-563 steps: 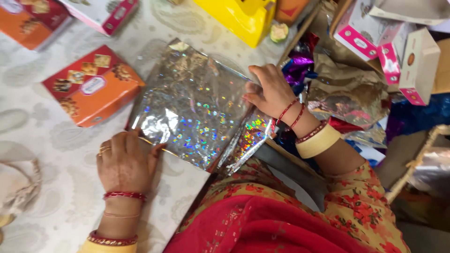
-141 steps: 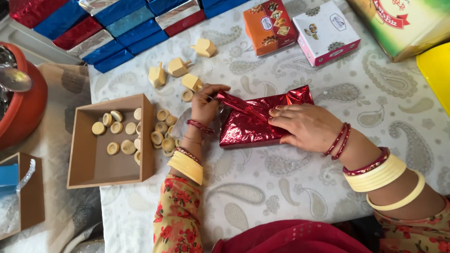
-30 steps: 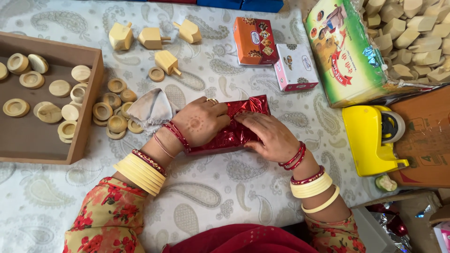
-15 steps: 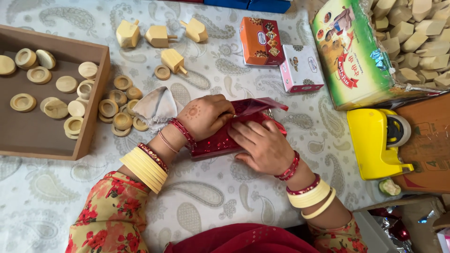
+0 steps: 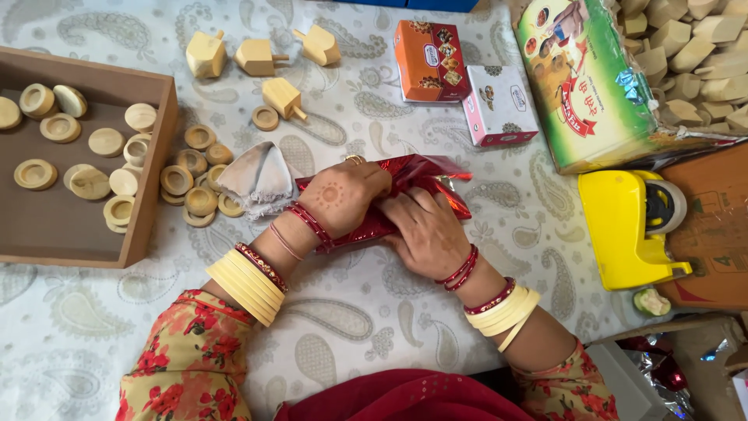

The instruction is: The person wraps small rectangular boxes with shiny red foil paper. They place a box on the foil, fold the paper around it, and secure the edges with clear tape. The wrapped boxes are stacked on the table.

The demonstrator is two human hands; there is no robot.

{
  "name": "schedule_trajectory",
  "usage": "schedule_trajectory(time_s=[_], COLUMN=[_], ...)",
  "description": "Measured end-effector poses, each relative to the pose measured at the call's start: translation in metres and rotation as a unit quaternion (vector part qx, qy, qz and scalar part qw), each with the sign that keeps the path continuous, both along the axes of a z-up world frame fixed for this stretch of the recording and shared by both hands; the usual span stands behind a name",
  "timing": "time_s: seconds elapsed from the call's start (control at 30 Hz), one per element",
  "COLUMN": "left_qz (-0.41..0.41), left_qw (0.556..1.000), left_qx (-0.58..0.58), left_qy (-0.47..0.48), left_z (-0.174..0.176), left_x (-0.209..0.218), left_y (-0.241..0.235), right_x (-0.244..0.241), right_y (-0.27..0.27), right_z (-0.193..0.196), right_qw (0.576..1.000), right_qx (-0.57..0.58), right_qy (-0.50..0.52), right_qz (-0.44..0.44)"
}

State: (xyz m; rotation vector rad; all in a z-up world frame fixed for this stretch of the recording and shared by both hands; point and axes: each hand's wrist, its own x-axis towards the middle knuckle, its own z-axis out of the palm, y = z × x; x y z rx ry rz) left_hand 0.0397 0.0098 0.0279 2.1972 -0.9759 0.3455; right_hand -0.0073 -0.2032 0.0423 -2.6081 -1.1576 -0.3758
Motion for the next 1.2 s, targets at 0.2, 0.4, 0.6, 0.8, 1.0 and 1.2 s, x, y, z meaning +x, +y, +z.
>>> schedule_trajectory(time_s=[0.2,0.4,0.6,0.8,1.0,1.2], left_qz=[-0.017,-0.031,-0.008,0.003,-0.016,-0.018], left_qw=[0.999,0.999,1.000,0.999,0.992,0.993], left_qx=[0.036,0.004,-0.006,0.034,0.098,0.102], left_qy=[0.035,0.025,-0.010,-0.037,-0.074,-0.063], left_z=[0.008,0.000,0.005,0.003,0.005,0.012], left_x=[0.004,0.011,0.004,0.000,-0.004,-0.004], left_y=[0.004,0.009,0.003,0.000,-0.001,0.002], right_x=[0.004,0.010,0.020,0.028,0.024,0.035], right_y=[-0.010,-0.010,-0.021,-0.029,-0.023,-0.045], right_z=[-0.019,-0.015,-0.027,-0.026,-0.020,-0.024], right_qw=[0.999,0.999,0.990,0.964,0.964,0.929], right_qx=[0.039,0.048,0.113,0.183,0.194,0.344], right_qy=[0.025,-0.009,0.081,0.195,0.181,0.138], right_qz=[-0.017,-0.021,0.002,0.012,0.004,-0.003])
